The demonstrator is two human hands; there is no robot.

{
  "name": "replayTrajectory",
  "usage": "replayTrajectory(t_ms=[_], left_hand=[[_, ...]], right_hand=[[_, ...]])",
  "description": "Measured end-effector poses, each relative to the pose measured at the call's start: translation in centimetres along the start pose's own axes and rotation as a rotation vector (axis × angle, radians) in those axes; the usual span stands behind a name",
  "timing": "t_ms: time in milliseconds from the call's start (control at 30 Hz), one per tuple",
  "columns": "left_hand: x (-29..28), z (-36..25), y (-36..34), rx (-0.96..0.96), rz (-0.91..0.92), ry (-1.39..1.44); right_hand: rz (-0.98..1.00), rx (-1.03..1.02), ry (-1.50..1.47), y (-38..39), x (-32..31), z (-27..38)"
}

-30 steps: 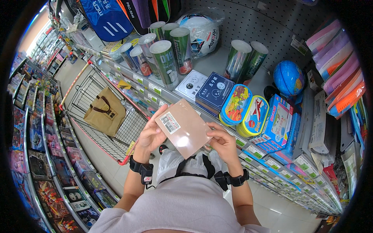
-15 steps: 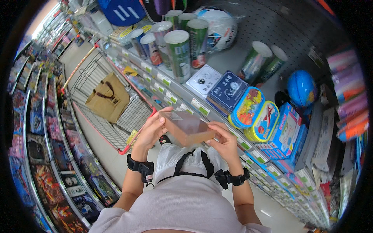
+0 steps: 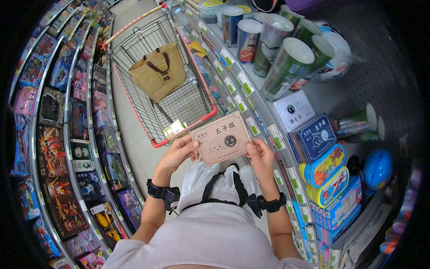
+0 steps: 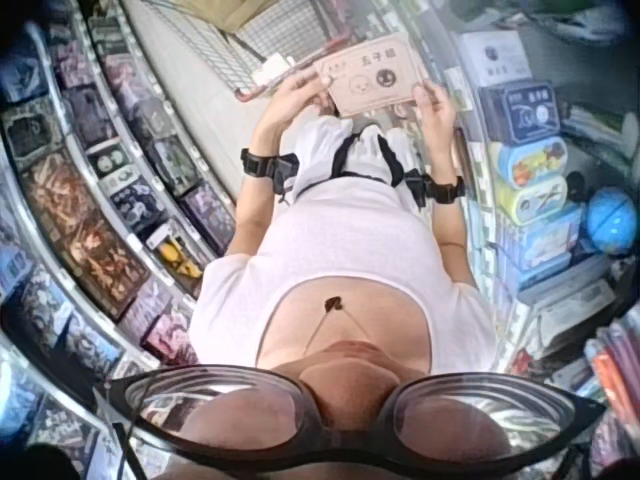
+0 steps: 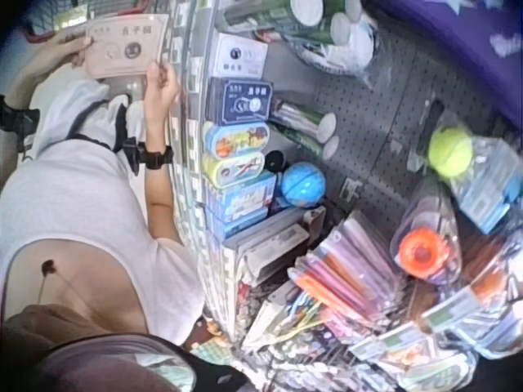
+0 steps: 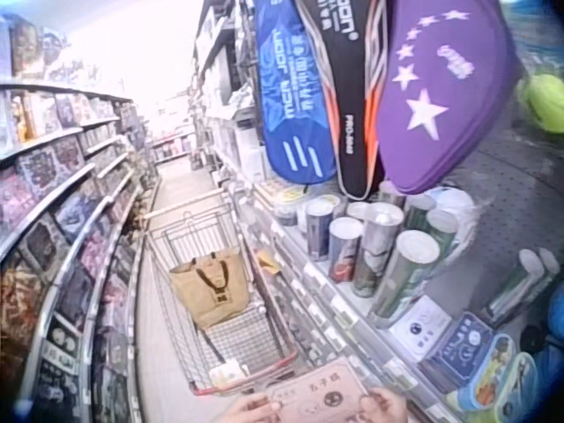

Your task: The person selects multiple boxed items from a supermarket shelf one by one, turning each one over to see the back before placing it into the shopping cart.

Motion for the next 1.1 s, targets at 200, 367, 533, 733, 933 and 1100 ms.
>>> replayTrajectory(t_ms=[200, 367, 533, 733, 933, 1100], left_hand=[[-2.8, 0.3, -2.2, 0.012, -0.079, 0.060], [-4.7, 0.8, -4.5, -0.041, -0.039, 0.059], [-8.1, 0.4, -7.3, -0.104, 0.001, 0.057], [-16.9, 1.8, -13.7, -0.115, -0.177, 0.143], [-25.2, 7.7, -20.2, -0.364, -0.465, 0.168], [-27.1, 17.0, -25.1, -0.367, -0.463, -0.264]], right_hand=[[0.105, 0.161, 0.084, -2.0, 2.7, -2.0], [0.139, 0.335, 0.125, -4.0, 4.1, -4.1], [0.147, 0.346, 0.159, -7.6, 9.3, -3.6], [0.222, 0.245, 0.257, -13.6, 17.2, -6.2], [0.317, 0.247, 0.462, -20.2, 24.7, -12.0], [0.413, 0.186, 0.786, -23.2, 28.2, -19.3]])
Point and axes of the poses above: each hand's wrist, its own y-axis away from the middle knuckle, its own x-axis out of the palm, z = x × y, the point moved 4 cm from there along -y, towards the middle knuckle, and after that the axes turned 11 degrees about -z, right-handed, at the moved point
